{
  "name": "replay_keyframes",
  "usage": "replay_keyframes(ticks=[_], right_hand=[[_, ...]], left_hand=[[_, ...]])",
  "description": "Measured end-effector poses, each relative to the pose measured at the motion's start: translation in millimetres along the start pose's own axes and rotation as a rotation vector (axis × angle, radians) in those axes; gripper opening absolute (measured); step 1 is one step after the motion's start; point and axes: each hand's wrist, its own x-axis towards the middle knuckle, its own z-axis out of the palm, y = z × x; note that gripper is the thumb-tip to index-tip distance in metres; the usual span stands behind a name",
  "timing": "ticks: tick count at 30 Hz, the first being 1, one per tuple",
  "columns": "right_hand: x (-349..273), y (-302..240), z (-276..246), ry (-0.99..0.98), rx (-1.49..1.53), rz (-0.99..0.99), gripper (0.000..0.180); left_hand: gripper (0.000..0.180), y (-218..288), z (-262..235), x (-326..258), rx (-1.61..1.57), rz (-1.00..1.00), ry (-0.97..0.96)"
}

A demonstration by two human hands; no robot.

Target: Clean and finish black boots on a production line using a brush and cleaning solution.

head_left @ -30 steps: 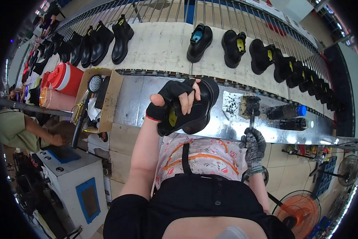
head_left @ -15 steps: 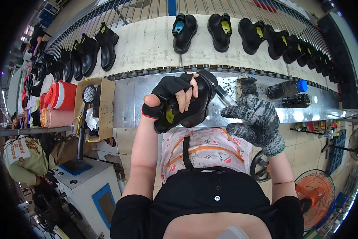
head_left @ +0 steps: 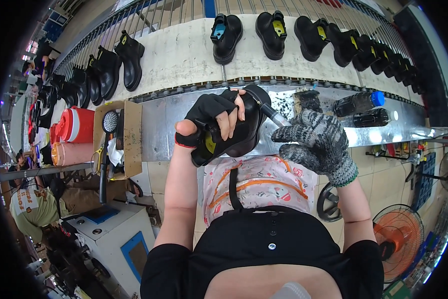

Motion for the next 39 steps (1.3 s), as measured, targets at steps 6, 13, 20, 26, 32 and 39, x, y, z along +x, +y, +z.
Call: replay_keyframes(ticks=[6,13,20,26,32,39], right_hand=[[14,0,-4,0.047,-0.082,-0.012,0.022],[19,1,29,0.045,-0.105,-0.081,0.018],[35,-7,66,0.063,0.118,-0.069,0.019],[38,-7,95,0.123,0.061,-0.106,0.016],[31,-1,119,0.043,0.595,-0.005,0.027],[20,4,129,-0.056,0.835,0.157,0.034]], left_hand=[[0.091,4,2,3,0.055,-0.004,0.057],[0.091,-4,-23,-15,-0.059,0.042,0.161],[0.095,-16,-53,-34,-0.156,0.125,0.250],[0.094,-28,-78,-52,-0.317,0.236,0.307],[0.091,-33,-93,-63,-0.391,0.237,0.395],[0.091,-45,-112,-85,-0.536,0.150,0.593]])
